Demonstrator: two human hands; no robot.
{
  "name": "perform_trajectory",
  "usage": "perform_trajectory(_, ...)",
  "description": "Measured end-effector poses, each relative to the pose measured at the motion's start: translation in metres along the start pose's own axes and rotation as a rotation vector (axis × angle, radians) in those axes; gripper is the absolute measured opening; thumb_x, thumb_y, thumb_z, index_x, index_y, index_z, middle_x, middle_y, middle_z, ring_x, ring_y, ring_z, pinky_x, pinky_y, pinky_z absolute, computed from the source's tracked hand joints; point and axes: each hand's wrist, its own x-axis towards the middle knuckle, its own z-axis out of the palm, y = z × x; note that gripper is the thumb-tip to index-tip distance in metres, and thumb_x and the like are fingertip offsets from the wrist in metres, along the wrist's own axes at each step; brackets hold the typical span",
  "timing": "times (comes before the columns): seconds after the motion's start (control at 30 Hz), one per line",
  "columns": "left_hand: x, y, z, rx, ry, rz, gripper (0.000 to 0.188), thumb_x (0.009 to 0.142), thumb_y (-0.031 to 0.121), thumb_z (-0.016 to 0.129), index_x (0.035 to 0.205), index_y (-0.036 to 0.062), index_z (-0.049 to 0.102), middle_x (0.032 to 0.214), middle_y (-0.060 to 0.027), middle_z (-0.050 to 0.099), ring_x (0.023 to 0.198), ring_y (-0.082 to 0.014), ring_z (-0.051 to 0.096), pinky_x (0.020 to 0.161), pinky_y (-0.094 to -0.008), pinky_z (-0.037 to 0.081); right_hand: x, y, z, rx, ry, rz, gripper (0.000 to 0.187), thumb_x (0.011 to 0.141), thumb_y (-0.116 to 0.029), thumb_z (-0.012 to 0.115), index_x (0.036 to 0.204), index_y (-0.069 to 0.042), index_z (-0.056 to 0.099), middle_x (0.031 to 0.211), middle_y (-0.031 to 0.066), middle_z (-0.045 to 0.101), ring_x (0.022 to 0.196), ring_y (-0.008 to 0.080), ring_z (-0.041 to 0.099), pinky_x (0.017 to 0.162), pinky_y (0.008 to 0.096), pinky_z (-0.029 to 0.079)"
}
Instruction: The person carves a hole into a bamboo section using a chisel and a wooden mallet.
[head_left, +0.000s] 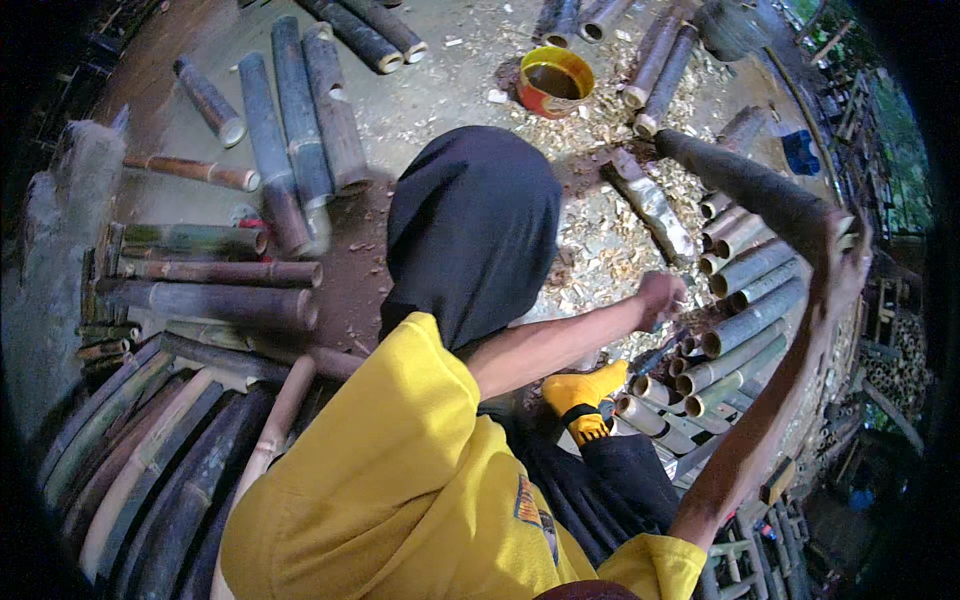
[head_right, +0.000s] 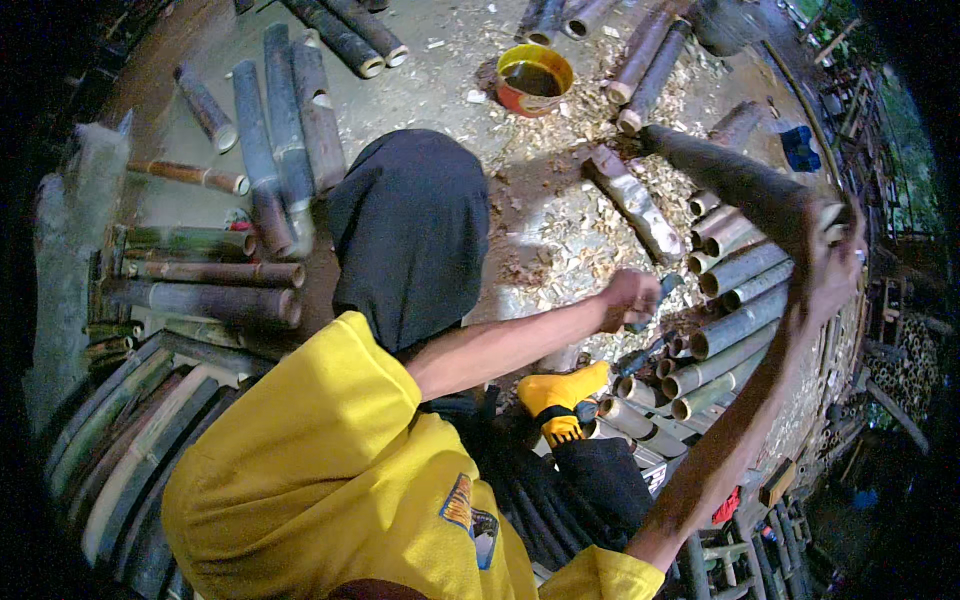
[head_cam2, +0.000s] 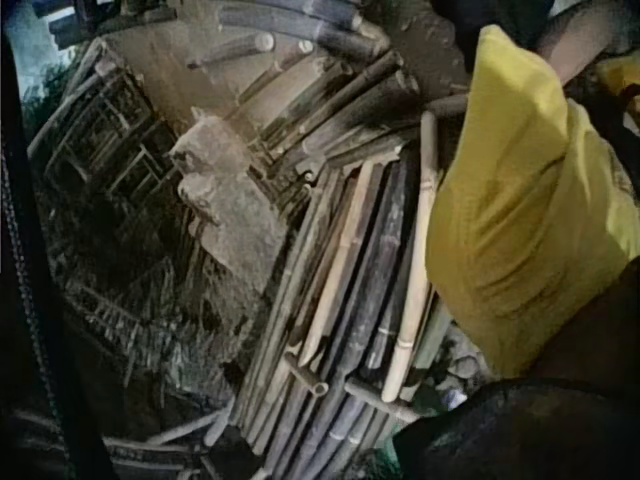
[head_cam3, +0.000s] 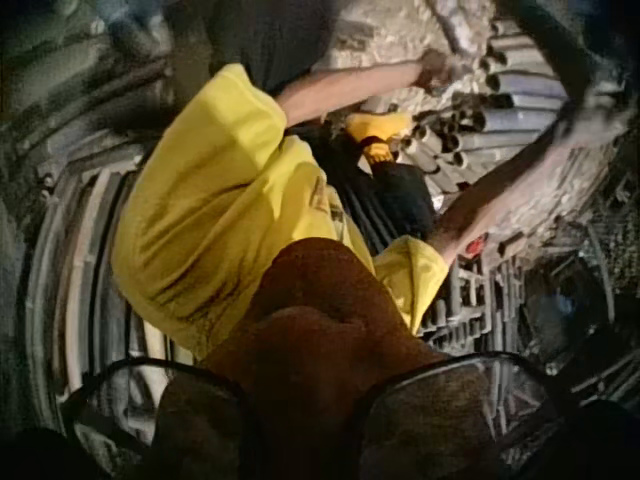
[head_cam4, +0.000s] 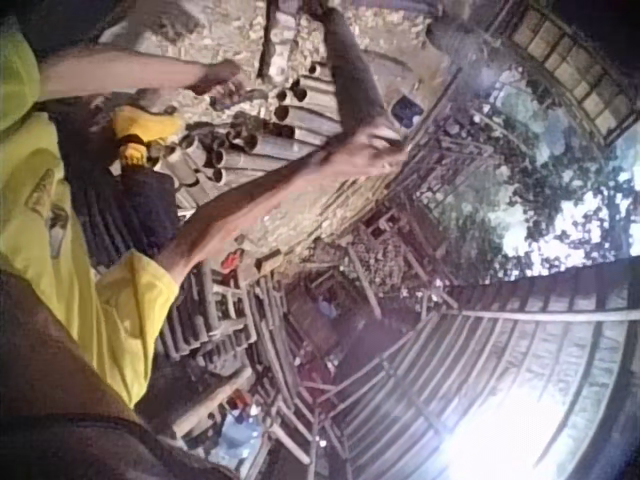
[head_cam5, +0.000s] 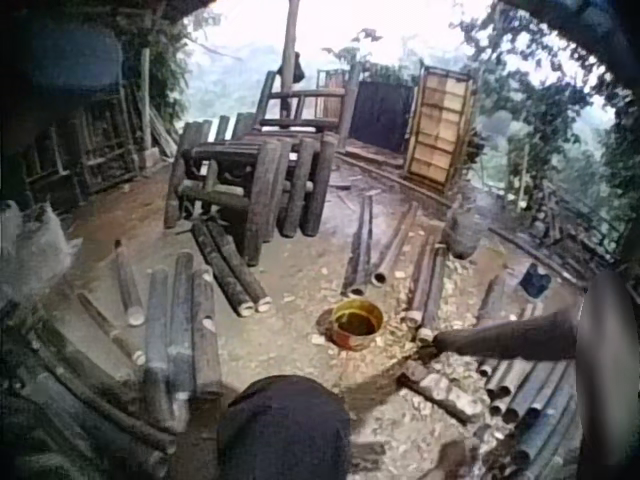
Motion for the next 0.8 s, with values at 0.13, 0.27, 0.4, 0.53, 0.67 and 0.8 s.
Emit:
perform_trajectory(0.13, -0.006, -0.008, -0.02, -0.054, -0.009, -0.037, 0.012, 0.074, 0.014, 0.059, 0.063, 0.0082, 0.055, 0.061, -0.0034, 0.053, 0.051, -0.0151, 0.052, 0.045, -0.0289, 0.045, -0.029, -0.037, 0.02, -0.005, -0.109, -0.161, 0.044, 0.083, -0.039, 0.06, 0.121, -0.018, 0.052, 0.106, 0.0174, 0.055, 0.1, 0.0303, 0.055, 0.08, 0.0388, 0.045)
perform_trajectory(0.27, -0.004, 0.005, -0.015, -0.043, 0.052, -0.103, 0.011, 0.073, 0.016, 0.056, 0.065, 0.0106, 0.055, 0.063, -0.0031, 0.054, 0.052, -0.0154, 0.052, 0.051, -0.0302, 0.044, 0.025, -0.006, 0.021, -0.201, 0.028, -0.109, 0.038, 0.086, -0.034, 0.057, 0.12, -0.017, 0.052, 0.105, 0.014, 0.055, 0.092, 0.0312, 0.053, 0.08, 0.0386, 0.044)
perform_trajectory(0.4, -0.002, 0.013, -0.034, -0.05, 0.125, -0.004, 0.008, 0.075, 0.016, 0.052, 0.069, 0.0115, 0.055, 0.063, -0.0022, 0.055, 0.052, -0.0148, 0.053, 0.055, -0.0311, 0.045, 0.011, -0.02, 0.026, -0.027, -0.167, -0.413, 0.039, 0.087, -0.036, 0.052, 0.122, -0.017, 0.05, 0.094, 0.0139, 0.056, 0.086, 0.0304, 0.054, 0.074, 0.0404, 0.043)
perform_trajectory(0.53, -0.011, 0.008, -0.027, -0.074, 0.068, -0.019, 0.016, 0.081, 0.018, 0.048, 0.068, 0.0111, 0.054, 0.06, -0.003, 0.055, 0.049, -0.0145, 0.054, 0.047, -0.0293, 0.046, 0.046, 0.004, 0.034, -0.111, 0.01, -0.389, 0.043, 0.088, -0.044, 0.047, 0.121, -0.016, 0.05, 0.094, 0.0156, 0.056, 0.083, 0.0321, 0.055, 0.073, 0.041, 0.043)
perform_trajectory(0.67, -0.029, 0.007, -0.017, -0.05, 0.09, -0.032, 0.02, 0.083, 0.02, 0.049, 0.069, 0.0086, 0.055, 0.06, -0.0049, 0.056, 0.046, -0.0154, 0.053, 0.041, -0.0281, 0.045, 0.048, 0.007, 0.039, -0.027, -0.134, -0.316, 0.044, 0.089, -0.044, 0.046, 0.122, -0.015, 0.049, 0.096, 0.0168, 0.056, 0.085, 0.0336, 0.055, 0.074, 0.0422, 0.043)
perform_trajectory(0.8, -0.052, 0.01, 0.005, -0.048, 0.03, -0.054, 0.01, 0.078, 0.017, 0.056, 0.075, 0.0084, 0.056, 0.061, -0.0045, 0.056, 0.047, -0.0152, 0.053, 0.044, -0.0287, 0.046, 0.042, 0.022, 0.029, -0.098, -0.218, -0.233, 0.041, 0.088, -0.041, 0.048, 0.12, -0.014, 0.049, 0.099, 0.0181, 0.055, 0.089, 0.0354, 0.056, 0.074, 0.0438, 0.044)
